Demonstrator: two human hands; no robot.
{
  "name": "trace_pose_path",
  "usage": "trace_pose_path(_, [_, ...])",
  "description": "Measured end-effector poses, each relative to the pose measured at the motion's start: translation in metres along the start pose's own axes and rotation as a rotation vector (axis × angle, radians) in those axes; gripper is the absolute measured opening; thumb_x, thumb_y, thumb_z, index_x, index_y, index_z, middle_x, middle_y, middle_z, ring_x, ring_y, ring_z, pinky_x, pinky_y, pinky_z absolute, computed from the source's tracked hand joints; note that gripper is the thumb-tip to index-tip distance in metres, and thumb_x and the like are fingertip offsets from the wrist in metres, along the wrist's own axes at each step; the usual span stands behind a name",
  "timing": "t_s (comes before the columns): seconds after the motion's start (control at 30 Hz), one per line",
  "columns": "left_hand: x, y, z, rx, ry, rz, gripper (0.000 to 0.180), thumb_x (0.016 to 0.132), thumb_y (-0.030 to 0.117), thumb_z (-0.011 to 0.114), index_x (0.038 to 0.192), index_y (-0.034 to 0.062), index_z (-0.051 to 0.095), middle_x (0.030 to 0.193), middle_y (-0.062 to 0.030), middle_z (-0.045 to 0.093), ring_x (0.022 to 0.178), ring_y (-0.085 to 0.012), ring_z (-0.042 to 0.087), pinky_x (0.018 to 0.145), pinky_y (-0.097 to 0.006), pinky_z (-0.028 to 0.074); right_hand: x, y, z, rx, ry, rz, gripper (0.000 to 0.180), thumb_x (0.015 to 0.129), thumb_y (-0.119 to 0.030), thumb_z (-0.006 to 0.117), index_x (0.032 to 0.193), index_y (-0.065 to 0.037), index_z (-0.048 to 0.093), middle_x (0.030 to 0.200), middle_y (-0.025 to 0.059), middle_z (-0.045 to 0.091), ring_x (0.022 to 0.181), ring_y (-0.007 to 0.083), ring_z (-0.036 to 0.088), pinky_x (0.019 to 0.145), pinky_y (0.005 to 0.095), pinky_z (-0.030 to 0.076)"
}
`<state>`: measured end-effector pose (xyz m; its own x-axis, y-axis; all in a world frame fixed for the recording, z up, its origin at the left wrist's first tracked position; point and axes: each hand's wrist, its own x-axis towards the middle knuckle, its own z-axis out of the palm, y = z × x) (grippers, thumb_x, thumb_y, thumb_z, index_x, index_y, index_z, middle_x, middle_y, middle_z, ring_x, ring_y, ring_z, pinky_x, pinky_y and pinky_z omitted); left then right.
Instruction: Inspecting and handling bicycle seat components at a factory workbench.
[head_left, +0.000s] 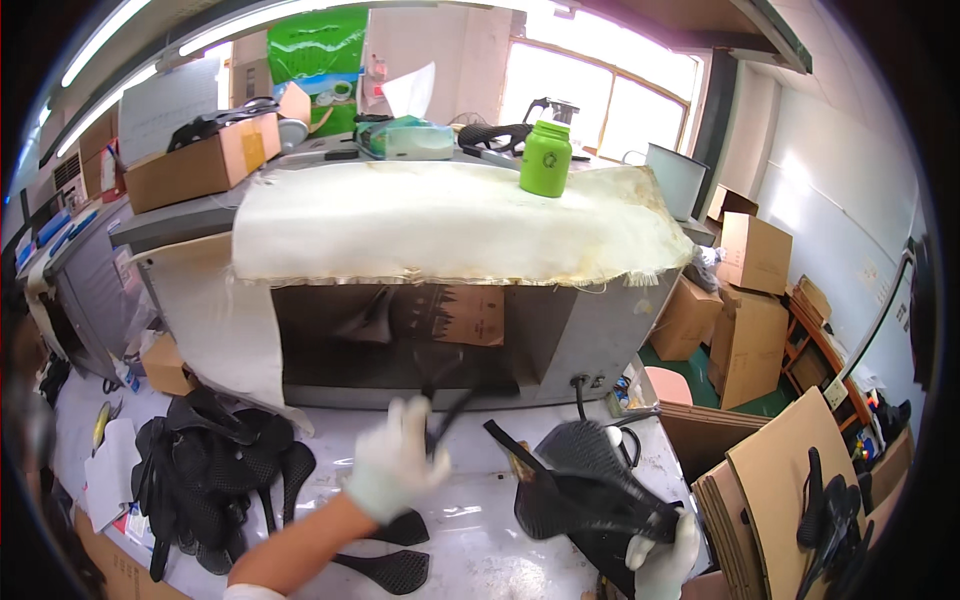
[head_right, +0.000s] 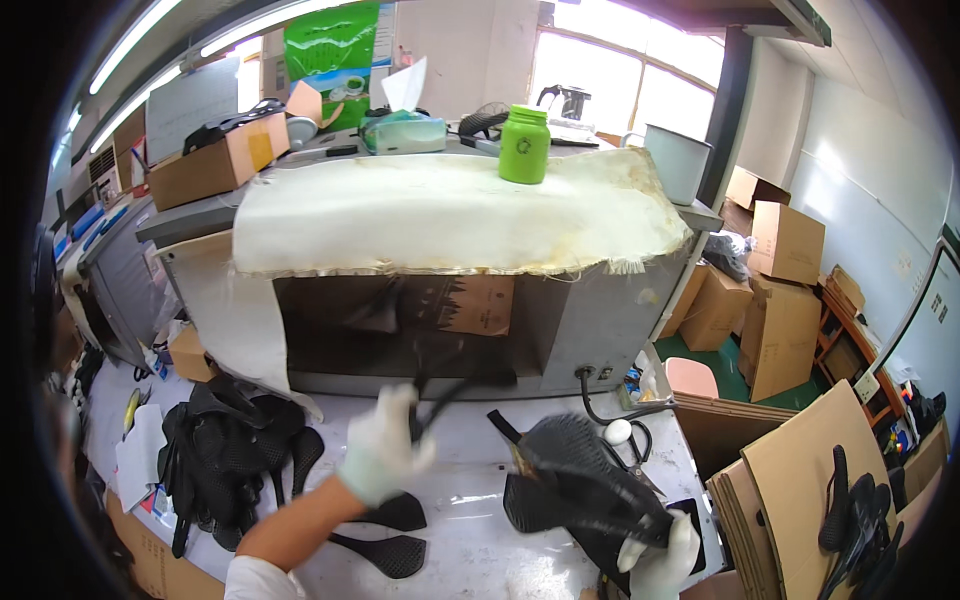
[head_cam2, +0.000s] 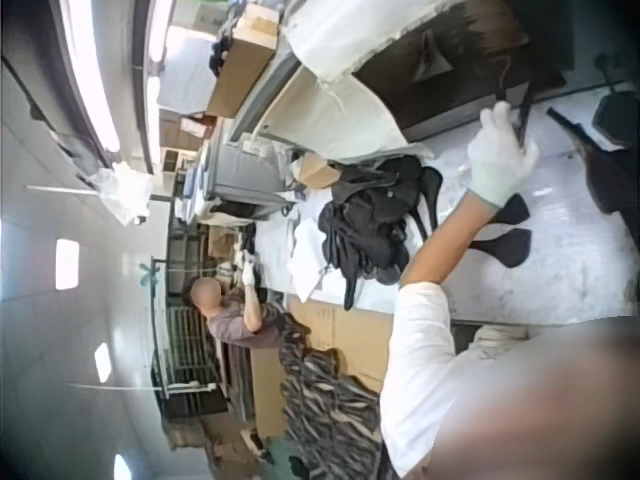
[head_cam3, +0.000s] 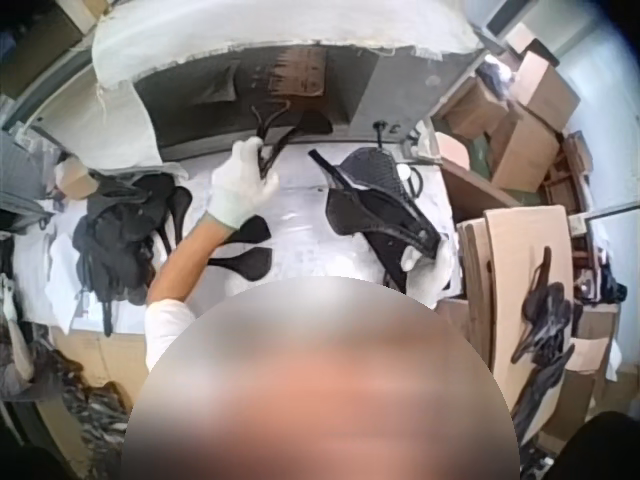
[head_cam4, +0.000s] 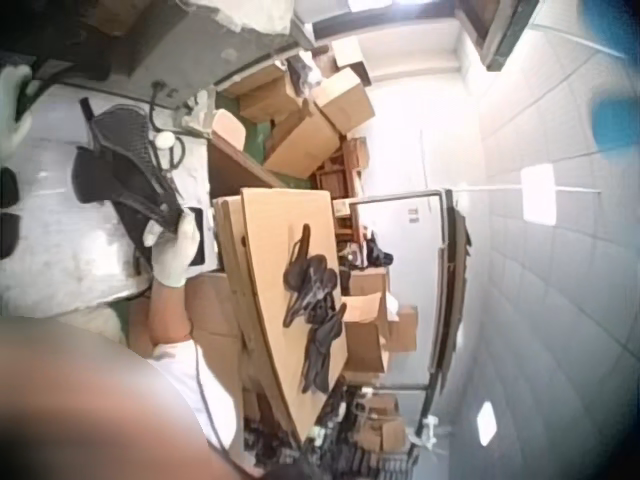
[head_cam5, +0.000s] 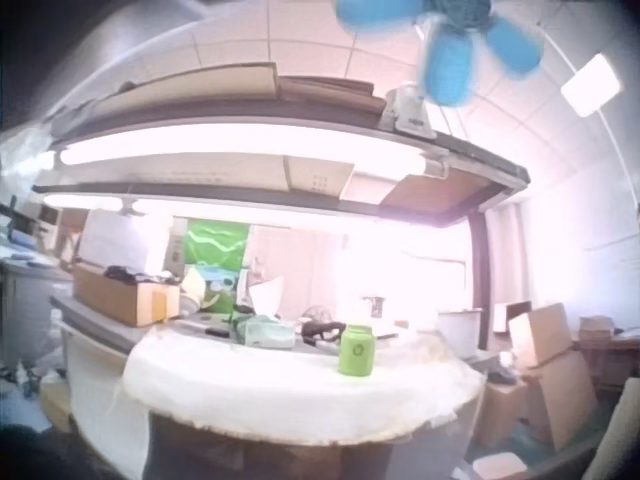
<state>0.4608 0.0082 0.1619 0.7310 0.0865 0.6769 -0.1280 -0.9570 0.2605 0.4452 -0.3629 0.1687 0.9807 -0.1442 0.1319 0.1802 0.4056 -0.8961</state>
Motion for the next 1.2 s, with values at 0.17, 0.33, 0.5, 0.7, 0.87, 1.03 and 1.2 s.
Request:
trace_pose_path(0.17, [-0.159,0.093,-0.073,-0.138,-0.427,-0.282,0.063,0.08,0.032,0.082,0.131,0.0031,0.059,0.098,-0.0165,0.065,0.079,-0.0345,0.066,0.067,-0.047,0.056,0.041,0.027,0.06,0.3,0.024,0.187,0.039,0.106,-0.046,0.055,0.104,-0.009,0.067,0.068,0.0034,0.056,0.05,0.0172,0.047,0.045,0.032,0.038])
trace_pose_path(0.33, [-0.224,0.128,-0.095,-0.311,-0.196,-0.18,0.071,0.077,0.035,0.088,0.132,0.0012,0.057,0.105,-0.0203,0.067,0.083,-0.0366,0.068,0.068,-0.046,0.057,0.094,0.102,0.178,0.449,-0.117,0.282,0.043,0.107,-0.047,0.058,0.111,-0.005,0.061,0.086,0.0107,0.064,0.069,0.0245,0.059,0.066,0.039,0.05])
trace_pose_path(0.5, [-0.276,0.1,-0.108,-0.309,-0.144,-0.468,0.063,0.081,0.031,0.086,0.13,-0.0011,0.061,0.103,-0.0214,0.069,0.085,-0.0369,0.069,0.072,-0.046,0.057,0.161,0.174,0.286,0.397,-0.183,0.304,0.051,0.11,-0.039,0.05,0.138,0.004,0.047,0.122,0.026,0.065,0.097,0.0357,0.07,0.082,0.0431,0.058])
trace_pose_path(0.7, [-0.316,0.069,-0.11,-0.111,0.036,-0.561,0.046,0.086,0.021,0.08,0.124,0.0004,0.067,0.083,-0.0115,0.064,0.067,-0.0283,0.06,0.062,-0.042,0.05,0.116,0.199,0.339,0.383,-0.305,0.635,0.045,0.11,-0.026,0.049,0.139,0.008,0.046,0.135,0.0279,0.06,0.117,0.0407,0.066,0.097,0.0476,0.058])
trace_pose_path(0.87, [-0.293,0.073,-0.107,-0.014,-0.055,-0.443,0.041,0.086,0.016,0.079,0.122,0.0019,0.067,0.084,-0.0108,0.064,0.065,-0.0271,0.059,0.058,-0.039,0.049,0.117,0.228,0.393,0.446,-0.677,0.811,0.04,0.107,-0.028,0.056,0.13,0.005,0.054,0.133,0.0247,0.061,0.117,0.0407,0.067,0.095,0.0506,0.057])
trace_pose_path(1.03, [-0.306,0.068,-0.093,-0.097,-0.022,-0.486,0.036,0.087,0.01,0.077,0.121,0.0039,0.066,0.085,-0.0116,0.067,0.067,-0.028,0.064,0.061,-0.039,0.052,0.118,0.255,0.426,0.138,-0.42,0.759,0.04,0.101,-0.038,0.067,0.117,-0.002,0.059,0.105,0.0182,0.065,0.1,0.0372,0.072,0.084,0.052,0.061])
trace_pose_path(1.2, [-0.305,0.076,-0.088,-0.014,0.008,-0.444,0.038,0.086,0.012,0.078,0.122,0.0045,0.067,0.081,-0.0105,0.068,0.063,-0.028,0.064,0.059,-0.04,0.053,0.094,0.264,0.45,0.262,-0.547,1.048,0.044,0.101,-0.041,0.066,0.119,-0.002,0.06,0.108,0.0223,0.069,0.105,0.0397,0.071,0.087,0.0542,0.061])
